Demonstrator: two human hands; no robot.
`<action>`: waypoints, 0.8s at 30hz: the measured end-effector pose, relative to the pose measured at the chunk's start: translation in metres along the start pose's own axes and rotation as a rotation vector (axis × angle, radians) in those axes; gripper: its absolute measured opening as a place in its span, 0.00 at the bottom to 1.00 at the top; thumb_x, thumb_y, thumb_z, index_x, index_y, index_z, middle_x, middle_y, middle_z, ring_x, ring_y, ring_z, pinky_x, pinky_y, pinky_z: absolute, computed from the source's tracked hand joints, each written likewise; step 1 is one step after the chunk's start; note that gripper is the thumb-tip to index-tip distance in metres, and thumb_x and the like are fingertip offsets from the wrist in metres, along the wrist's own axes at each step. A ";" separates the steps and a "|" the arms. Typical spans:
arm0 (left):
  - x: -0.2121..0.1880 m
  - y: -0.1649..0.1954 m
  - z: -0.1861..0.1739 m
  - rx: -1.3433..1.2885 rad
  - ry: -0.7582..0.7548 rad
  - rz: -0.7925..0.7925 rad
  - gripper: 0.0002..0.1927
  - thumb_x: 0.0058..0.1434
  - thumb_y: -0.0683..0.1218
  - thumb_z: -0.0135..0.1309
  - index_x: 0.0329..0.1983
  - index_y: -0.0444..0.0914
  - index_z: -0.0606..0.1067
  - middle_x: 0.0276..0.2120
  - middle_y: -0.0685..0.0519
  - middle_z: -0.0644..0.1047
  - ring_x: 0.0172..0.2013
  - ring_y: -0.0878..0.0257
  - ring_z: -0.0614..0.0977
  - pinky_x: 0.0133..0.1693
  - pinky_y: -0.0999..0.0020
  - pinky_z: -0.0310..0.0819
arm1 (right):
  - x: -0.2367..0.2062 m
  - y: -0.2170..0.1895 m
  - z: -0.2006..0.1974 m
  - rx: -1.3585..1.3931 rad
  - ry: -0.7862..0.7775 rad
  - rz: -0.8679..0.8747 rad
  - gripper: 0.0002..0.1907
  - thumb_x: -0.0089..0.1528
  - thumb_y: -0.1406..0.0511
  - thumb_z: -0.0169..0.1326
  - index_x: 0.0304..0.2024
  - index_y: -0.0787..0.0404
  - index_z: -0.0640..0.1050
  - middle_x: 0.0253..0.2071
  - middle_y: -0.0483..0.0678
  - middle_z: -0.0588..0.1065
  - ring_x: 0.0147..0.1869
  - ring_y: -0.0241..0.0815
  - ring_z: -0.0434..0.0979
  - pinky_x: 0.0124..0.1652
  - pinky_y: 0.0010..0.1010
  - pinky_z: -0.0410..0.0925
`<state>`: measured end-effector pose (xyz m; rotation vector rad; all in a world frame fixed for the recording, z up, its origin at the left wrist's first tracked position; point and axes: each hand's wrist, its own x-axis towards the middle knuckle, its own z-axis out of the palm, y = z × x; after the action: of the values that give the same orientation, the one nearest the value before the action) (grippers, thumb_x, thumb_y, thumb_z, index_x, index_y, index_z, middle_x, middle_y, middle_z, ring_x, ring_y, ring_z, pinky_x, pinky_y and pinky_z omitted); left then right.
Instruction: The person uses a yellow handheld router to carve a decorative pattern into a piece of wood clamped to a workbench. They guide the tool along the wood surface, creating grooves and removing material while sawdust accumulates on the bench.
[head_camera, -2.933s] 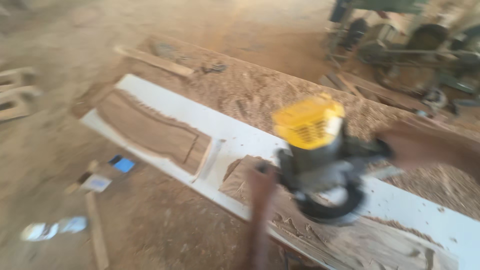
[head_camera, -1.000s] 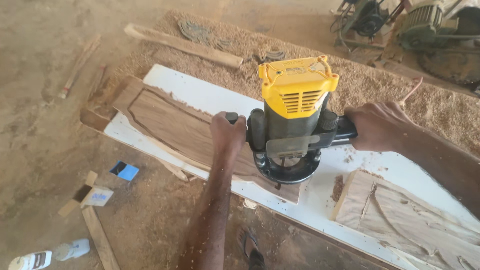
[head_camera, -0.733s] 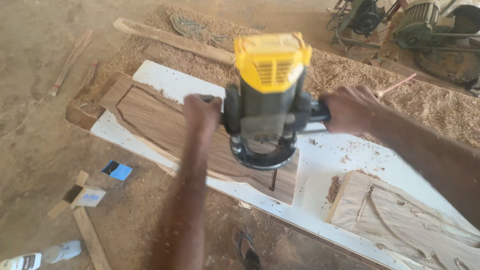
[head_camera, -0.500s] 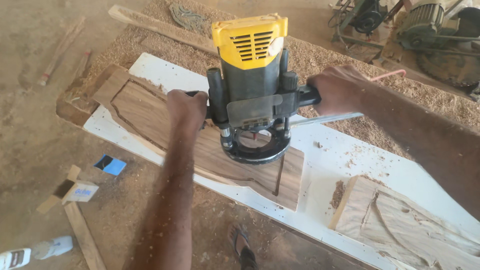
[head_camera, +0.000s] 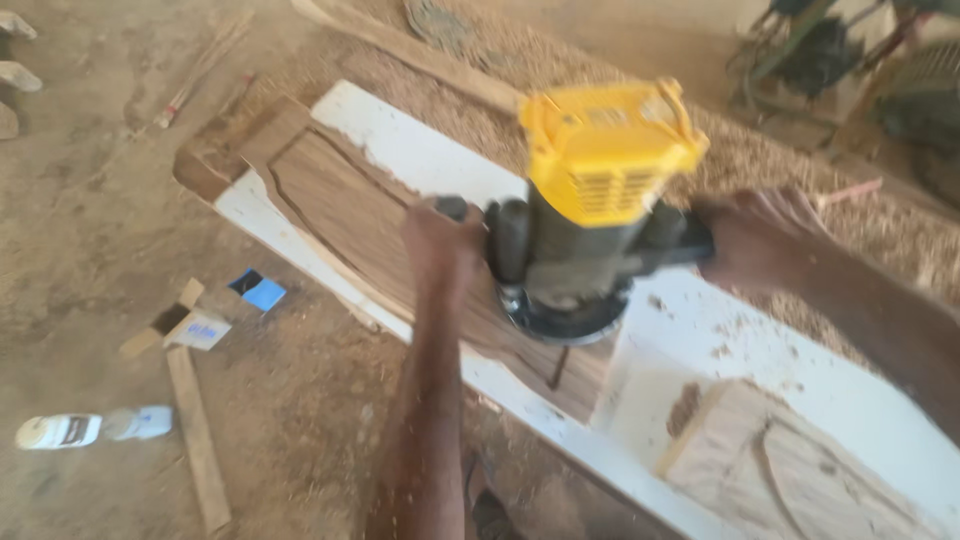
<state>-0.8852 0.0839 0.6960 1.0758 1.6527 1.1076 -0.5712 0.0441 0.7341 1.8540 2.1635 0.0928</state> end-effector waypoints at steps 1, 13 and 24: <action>0.001 -0.001 -0.001 0.001 0.001 0.025 0.05 0.55 0.39 0.57 0.27 0.31 0.78 0.20 0.46 0.80 0.18 0.58 0.81 0.21 0.64 0.73 | 0.000 0.000 0.004 -0.015 -0.025 -0.015 0.07 0.54 0.60 0.58 0.33 0.52 0.76 0.22 0.44 0.76 0.23 0.42 0.75 0.26 0.40 0.69; 0.004 -0.029 -0.002 0.095 0.160 0.381 0.06 0.53 0.40 0.57 0.26 0.30 0.77 0.20 0.48 0.80 0.21 0.61 0.80 0.27 0.64 0.73 | -0.006 -0.005 0.043 0.015 0.096 -0.071 0.07 0.58 0.62 0.57 0.32 0.57 0.75 0.19 0.41 0.72 0.16 0.35 0.67 0.18 0.32 0.64; -0.001 -0.032 -0.004 0.133 0.153 0.387 0.05 0.53 0.39 0.55 0.24 0.32 0.76 0.22 0.48 0.80 0.22 0.60 0.80 0.27 0.63 0.71 | 0.001 0.003 0.073 0.045 0.261 -0.137 0.05 0.58 0.66 0.56 0.34 0.61 0.75 0.17 0.44 0.70 0.14 0.35 0.65 0.15 0.30 0.60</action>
<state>-0.8947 0.0743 0.6670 1.4729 1.6981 1.3684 -0.5499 0.0352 0.6650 1.7966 2.4795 0.2732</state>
